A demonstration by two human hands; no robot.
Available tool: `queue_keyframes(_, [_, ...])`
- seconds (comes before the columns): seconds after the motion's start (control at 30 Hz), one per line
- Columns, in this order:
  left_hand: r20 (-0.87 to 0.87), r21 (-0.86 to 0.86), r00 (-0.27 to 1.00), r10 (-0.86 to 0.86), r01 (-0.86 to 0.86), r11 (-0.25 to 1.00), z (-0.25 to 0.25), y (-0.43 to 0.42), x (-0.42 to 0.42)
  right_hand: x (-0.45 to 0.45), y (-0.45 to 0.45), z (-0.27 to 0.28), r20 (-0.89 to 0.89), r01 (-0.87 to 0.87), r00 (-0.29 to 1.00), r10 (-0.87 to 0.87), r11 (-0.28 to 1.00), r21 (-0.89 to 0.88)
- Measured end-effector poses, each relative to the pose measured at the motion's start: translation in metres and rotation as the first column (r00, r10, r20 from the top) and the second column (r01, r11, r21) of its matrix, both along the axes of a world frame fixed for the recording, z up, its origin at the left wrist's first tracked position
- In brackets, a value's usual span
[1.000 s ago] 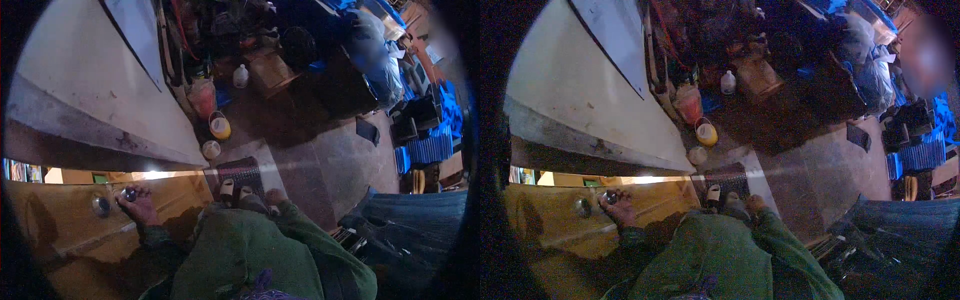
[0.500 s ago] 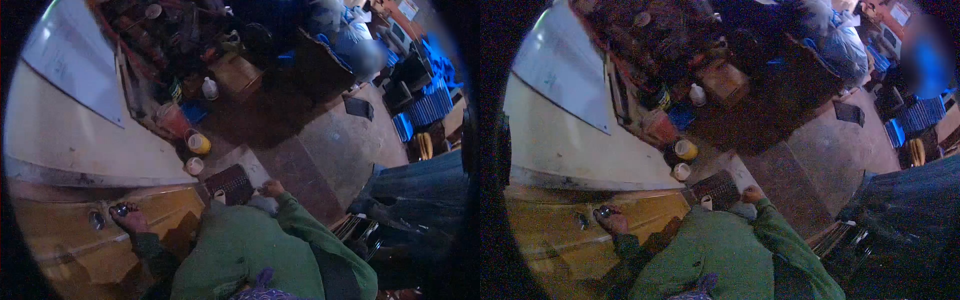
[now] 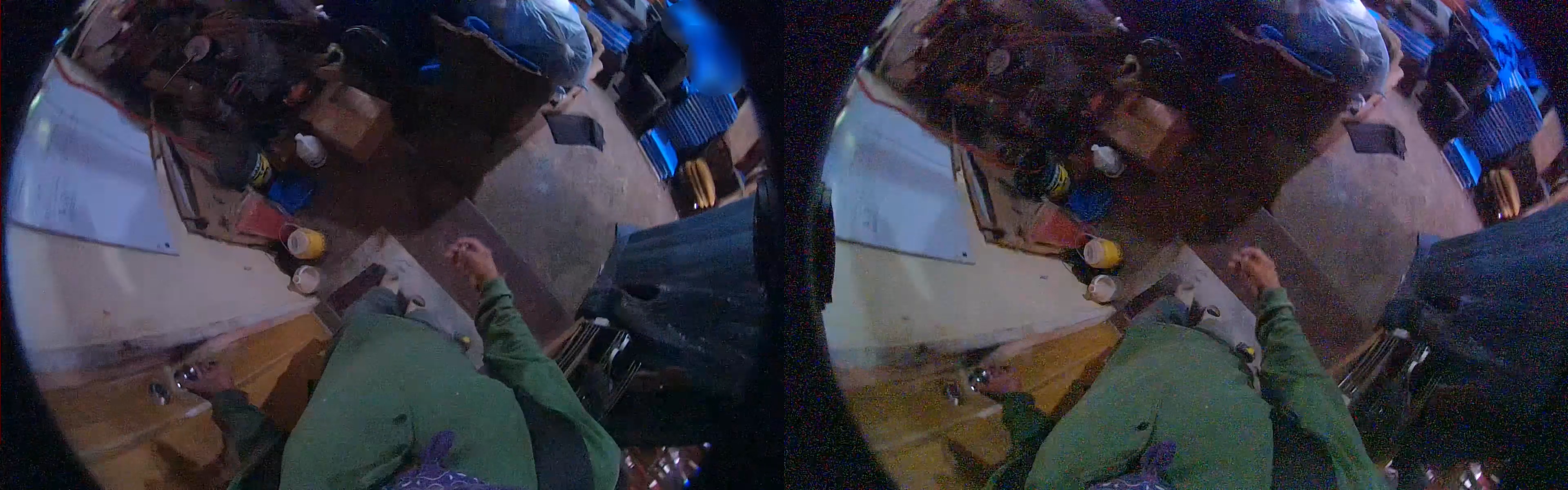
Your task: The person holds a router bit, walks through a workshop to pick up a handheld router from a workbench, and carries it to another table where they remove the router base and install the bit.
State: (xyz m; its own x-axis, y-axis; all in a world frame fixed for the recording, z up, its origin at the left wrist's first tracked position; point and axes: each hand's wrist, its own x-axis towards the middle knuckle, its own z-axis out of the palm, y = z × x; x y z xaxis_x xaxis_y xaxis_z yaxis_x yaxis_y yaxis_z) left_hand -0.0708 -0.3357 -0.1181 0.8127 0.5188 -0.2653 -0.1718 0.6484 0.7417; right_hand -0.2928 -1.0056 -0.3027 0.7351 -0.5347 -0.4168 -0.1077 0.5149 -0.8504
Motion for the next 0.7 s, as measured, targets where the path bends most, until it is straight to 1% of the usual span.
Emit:
queue_keyframes(0.03, [-0.080,0.029,0.992,0.102,-0.100,0.995,0.000,-0.029,-0.003,0.008,-0.013,0.011,0.200,0.011,0.980,-0.020,0.999,0.046])
queue_keyframes(0.07, [-0.155,0.089,0.983,0.102,-0.089,0.992,-0.019,-0.051,0.003,0.013,-0.026,0.022,0.390,0.020,0.920,-0.051,0.996,0.085])
queue_keyframes(0.1, [-0.240,0.154,0.971,-0.004,0.042,0.987,-0.051,-0.080,0.007,0.017,-0.036,0.049,0.372,0.044,0.925,-0.071,0.996,0.081])
queue_keyframes(0.13, [-0.335,0.212,0.930,-0.151,0.230,0.950,-0.085,-0.116,0.009,0.021,-0.042,0.086,0.352,0.067,0.932,-0.088,0.995,0.073])
queue_keyframes(0.17, [-0.411,0.243,0.851,-0.327,0.448,0.860,-0.118,-0.155,0.012,0.023,-0.048,0.117,0.333,0.090,0.937,-0.104,0.994,0.059])
queue_keyframes(0.2, [-0.465,0.234,0.719,-0.517,0.663,0.711,-0.143,-0.197,0.016,0.024,-0.053,0.136,0.339,0.108,0.934,-0.109,0.994,0.021])
queue_keyframes(0.23, [-0.482,0.210,0.557,-0.676,0.823,0.527,-0.161,-0.243,0.021,0.026,-0.062,0.152,0.343,0.127,0.932,-0.112,0.992,-0.022])
queue_keyframes(0.27, [-0.478,0.150,0.367,-0.798,0.929,0.338,-0.154,-0.293,0.038,0.027,-0.070,0.165,0.346,0.148,0.931,-0.117,0.987,-0.065])
queue_keyframes(0.3, [-0.456,0.114,0.158,-0.876,0.986,0.118,-0.146,-0.343,0.054,0.026,-0.077,0.173,0.333,0.184,0.932,-0.144,0.978,-0.094])
queue_keyframes(0.33, [-0.485,0.106,0.027,-0.874,0.994,-0.029,-0.142,-0.395,0.065,0.021,-0.091,0.183,0.306,0.212,0.938,-0.163,0.968,-0.134])
queue_keyframes(0.4, [-0.554,0.145,-0.140,-0.821,0.954,-0.261,-0.123,-0.501,0.084,0.005,-0.099,0.191,0.247,0.279,0.941,-0.232,0.944,-0.176])
queue_keyframes(0.43, [-0.555,0.188,-0.224,-0.801,0.904,-0.384,-0.107,-0.554,0.082,-0.003,-0.107,0.192,0.257,0.343,0.921,-0.294,0.923,-0.173])
queue_keyframes(0.47, [-0.538,0.254,-0.321,-0.779,0.820,-0.513,-0.092,-0.600,0.066,-0.020,-0.114,0.190,0.257,0.391,0.906,-0.335,0.896,-0.210])
queue_keyframes(0.5, [-0.518,0.328,-0.406,-0.753,0.718,-0.614,-0.076,-0.645,0.050,-0.037,-0.120,0.188,0.260,0.436,0.890,-0.375,0.868,-0.239])
queue_keyframes(0.53, [-0.523,0.411,-0.508,-0.685,0.554,-0.724,-0.058,-0.685,0.031,-0.049,-0.125,0.185,0.265,0.479,0.871,-0.415,0.837,-0.265])
queue_keyframes(0.57, [-0.533,0.484,-0.594,-0.602,0.369,-0.793,-0.040,-0.725,0.014,-0.056,-0.133,0.186,0.247,0.510,0.856,-0.454,0.819,-0.262])
queue_keyframes(0.63, [-0.443,0.443,-0.763,-0.471,0.270,-0.855,-0.021,-0.785,-0.032,-0.080,-0.143,0.184,0.208,0.560,0.828,-0.521,0.785,-0.265])
queue_keyframes(0.67, [-0.381,0.416,-0.837,-0.394,0.225,-0.881,-0.008,-0.800,-0.023,-0.060,-0.141,0.201,0.113,0.541,0.837,-0.535,0.778,-0.318])
queue_keyframes(0.7, [-0.368,0.432,-0.862,-0.348,0.173,-0.885,-0.016,-0.822,-0.044,-0.071,-0.150,0.198,0.027,0.516,0.838,-0.544,0.776,-0.362])
